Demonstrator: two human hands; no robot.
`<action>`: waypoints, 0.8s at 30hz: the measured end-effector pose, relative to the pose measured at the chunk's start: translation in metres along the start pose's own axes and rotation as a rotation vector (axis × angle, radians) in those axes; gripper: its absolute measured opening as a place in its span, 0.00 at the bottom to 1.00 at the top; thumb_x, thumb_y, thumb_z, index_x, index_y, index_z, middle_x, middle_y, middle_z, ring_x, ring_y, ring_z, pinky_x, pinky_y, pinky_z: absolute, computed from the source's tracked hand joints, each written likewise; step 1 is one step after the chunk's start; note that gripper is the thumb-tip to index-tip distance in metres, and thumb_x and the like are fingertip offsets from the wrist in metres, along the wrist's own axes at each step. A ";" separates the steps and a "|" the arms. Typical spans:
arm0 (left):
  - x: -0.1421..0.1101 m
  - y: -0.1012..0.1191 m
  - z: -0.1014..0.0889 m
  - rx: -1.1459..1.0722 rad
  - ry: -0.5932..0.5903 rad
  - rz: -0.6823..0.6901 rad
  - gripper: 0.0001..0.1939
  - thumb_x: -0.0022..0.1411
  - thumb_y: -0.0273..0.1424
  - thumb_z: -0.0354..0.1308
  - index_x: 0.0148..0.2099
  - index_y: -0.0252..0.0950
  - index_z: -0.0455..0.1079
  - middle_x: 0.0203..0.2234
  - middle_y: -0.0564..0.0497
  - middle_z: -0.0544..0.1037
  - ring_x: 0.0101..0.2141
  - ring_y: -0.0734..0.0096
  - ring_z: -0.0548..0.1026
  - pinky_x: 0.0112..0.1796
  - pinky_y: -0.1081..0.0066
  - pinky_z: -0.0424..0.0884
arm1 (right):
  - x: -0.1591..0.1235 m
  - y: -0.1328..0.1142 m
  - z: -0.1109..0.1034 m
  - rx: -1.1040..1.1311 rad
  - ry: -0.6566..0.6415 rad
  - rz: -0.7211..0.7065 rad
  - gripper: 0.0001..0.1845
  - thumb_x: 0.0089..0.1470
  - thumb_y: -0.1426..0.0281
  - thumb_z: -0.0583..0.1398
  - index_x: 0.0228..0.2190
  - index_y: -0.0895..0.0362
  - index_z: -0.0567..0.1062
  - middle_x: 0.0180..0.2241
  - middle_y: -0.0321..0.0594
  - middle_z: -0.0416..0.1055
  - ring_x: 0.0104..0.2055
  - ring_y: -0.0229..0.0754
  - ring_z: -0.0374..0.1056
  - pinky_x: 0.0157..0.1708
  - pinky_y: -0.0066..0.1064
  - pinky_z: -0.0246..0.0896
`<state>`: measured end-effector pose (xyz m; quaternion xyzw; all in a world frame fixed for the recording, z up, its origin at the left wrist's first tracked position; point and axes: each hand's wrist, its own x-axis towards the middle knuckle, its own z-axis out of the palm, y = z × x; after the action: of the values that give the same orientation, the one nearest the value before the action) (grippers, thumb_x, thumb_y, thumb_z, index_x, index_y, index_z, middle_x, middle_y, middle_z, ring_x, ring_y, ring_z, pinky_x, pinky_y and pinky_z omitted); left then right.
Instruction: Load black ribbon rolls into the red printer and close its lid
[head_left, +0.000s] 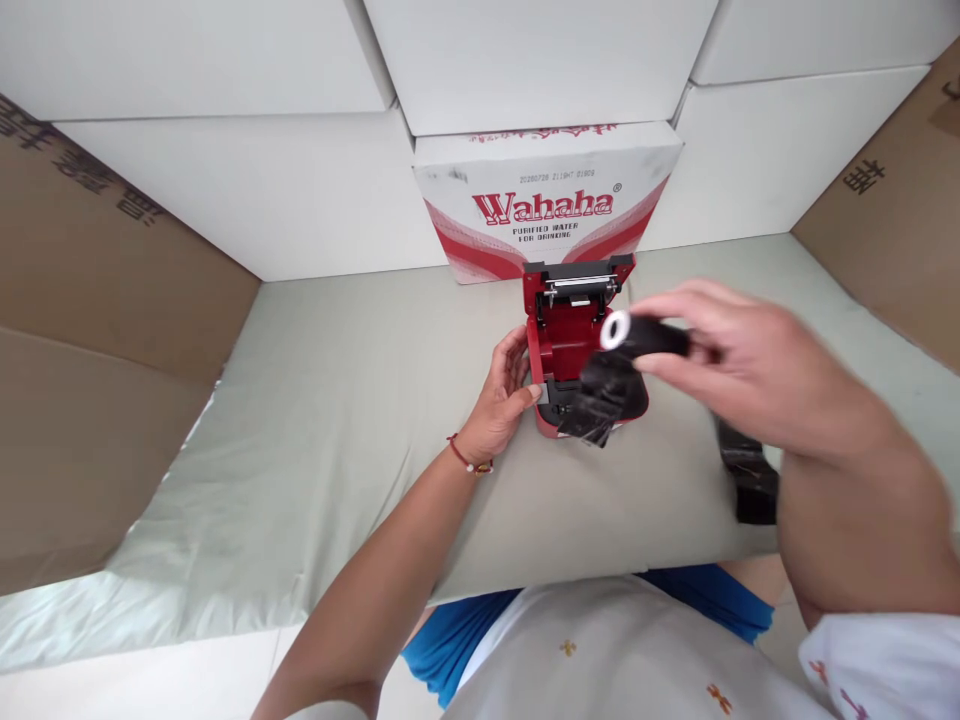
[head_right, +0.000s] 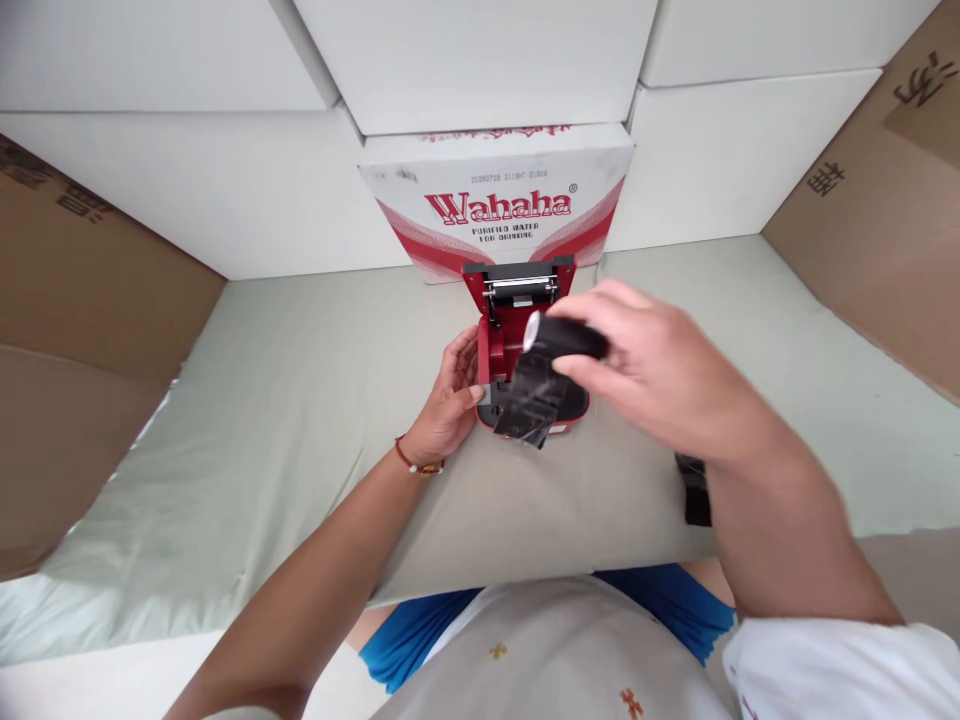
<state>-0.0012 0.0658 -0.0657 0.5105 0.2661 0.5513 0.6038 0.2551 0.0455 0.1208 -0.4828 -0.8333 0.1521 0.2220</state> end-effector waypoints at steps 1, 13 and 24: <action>0.000 0.001 0.000 -0.004 0.001 -0.003 0.41 0.62 0.47 0.73 0.71 0.53 0.61 0.76 0.50 0.58 0.76 0.52 0.54 0.76 0.47 0.50 | -0.012 0.006 -0.013 0.034 0.054 0.071 0.19 0.67 0.57 0.62 0.56 0.48 0.79 0.43 0.39 0.76 0.26 0.35 0.64 0.27 0.32 0.62; -0.001 0.004 0.002 0.001 0.048 -0.035 0.40 0.59 0.48 0.74 0.70 0.53 0.64 0.75 0.50 0.61 0.75 0.53 0.57 0.75 0.49 0.54 | -0.061 0.095 0.031 0.059 -0.185 0.325 0.28 0.65 0.51 0.56 0.56 0.55 0.81 0.52 0.48 0.81 0.38 0.45 0.77 0.38 0.39 0.72; -0.002 0.004 -0.001 -0.003 0.048 -0.049 0.40 0.59 0.48 0.74 0.69 0.55 0.64 0.75 0.52 0.61 0.76 0.52 0.55 0.75 0.49 0.54 | -0.116 0.149 0.021 -0.152 -0.188 0.444 0.23 0.62 0.57 0.57 0.51 0.51 0.83 0.54 0.45 0.81 0.50 0.58 0.79 0.50 0.52 0.74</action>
<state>-0.0040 0.0637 -0.0625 0.4896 0.2924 0.5487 0.6113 0.4049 0.0167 0.0074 -0.6533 -0.7328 0.1782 0.0676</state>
